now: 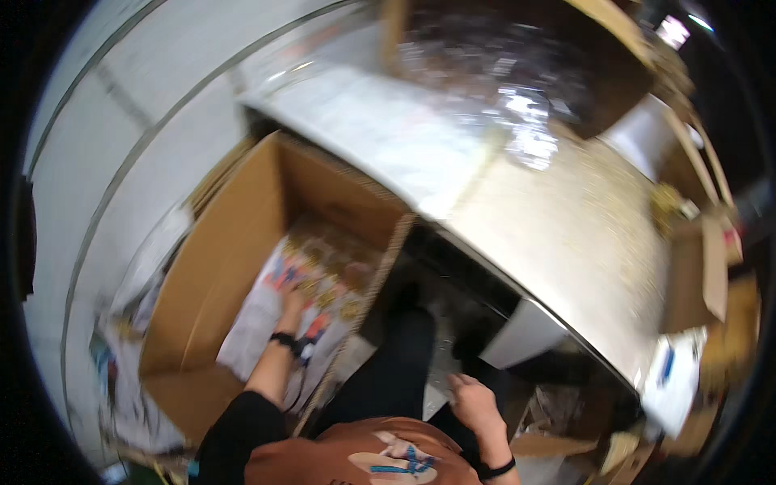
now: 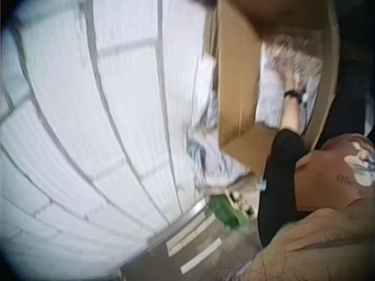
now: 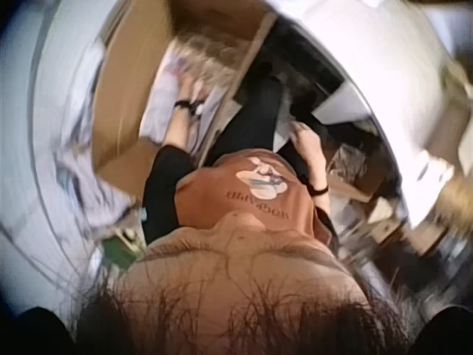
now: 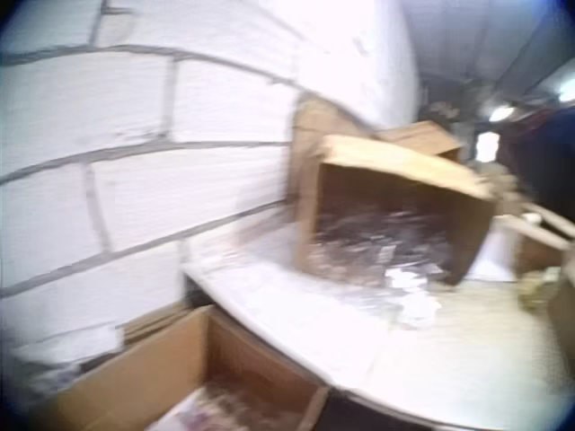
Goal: Picking up small bundles of gold-colored wire, placing them in plastic bags, and sealing them.
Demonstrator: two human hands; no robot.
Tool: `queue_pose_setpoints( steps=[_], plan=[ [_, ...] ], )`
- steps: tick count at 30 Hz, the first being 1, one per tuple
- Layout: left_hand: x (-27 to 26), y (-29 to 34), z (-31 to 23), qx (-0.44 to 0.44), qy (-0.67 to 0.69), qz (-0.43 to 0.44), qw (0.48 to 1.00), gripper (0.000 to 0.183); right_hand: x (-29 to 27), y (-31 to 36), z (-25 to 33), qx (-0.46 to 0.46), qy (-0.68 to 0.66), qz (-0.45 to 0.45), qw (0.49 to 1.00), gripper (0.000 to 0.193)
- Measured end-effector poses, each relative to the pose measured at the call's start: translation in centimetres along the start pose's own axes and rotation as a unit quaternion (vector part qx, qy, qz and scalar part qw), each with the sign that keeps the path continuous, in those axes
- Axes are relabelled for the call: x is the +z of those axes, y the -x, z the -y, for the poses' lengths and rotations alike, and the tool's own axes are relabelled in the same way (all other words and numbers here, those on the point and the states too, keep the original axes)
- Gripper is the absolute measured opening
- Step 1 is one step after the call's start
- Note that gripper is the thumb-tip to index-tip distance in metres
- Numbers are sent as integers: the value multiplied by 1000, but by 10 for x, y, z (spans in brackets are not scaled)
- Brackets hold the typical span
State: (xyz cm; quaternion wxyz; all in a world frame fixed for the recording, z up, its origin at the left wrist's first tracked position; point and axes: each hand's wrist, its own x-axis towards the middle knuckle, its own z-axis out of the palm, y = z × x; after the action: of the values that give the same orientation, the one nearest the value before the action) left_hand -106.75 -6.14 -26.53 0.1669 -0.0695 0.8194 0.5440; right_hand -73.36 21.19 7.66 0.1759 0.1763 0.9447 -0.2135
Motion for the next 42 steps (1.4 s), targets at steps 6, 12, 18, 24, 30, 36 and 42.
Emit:
queue_pose_setpoints(
  steps=[6, 12, 18, 24, 30, 36, 42],
  plan=[
    [-56, 11, -74, -8, -38, -52, 998, 27, -62, -11, -1, -127, -101, -104, 981, 38],
    [-66, 48, -289, 194, 168, 8, 966, 16, -198, -33, -69, 12, -35, -261, 965, 31],
    [70, 109, -485, 397, 79, 173, 898, 9, -293, -181, -203, 135, 59, -279, 949, 46],
    [187, 89, -560, 407, -300, 66, 860, 49, -247, -216, -130, 153, 166, -118, 967, 57],
    [243, 51, -539, 394, -270, 57, 877, 67, -198, -112, -160, 14, 152, -187, 970, 54],
    [185, 100, -556, 433, -390, 13, 813, 58, -212, -64, -223, 32, -50, -350, 935, 50],
    [161, 138, -535, 431, -495, 95, 749, 48, -250, -100, -260, 141, -52, -381, 912, 46]
  ],
)
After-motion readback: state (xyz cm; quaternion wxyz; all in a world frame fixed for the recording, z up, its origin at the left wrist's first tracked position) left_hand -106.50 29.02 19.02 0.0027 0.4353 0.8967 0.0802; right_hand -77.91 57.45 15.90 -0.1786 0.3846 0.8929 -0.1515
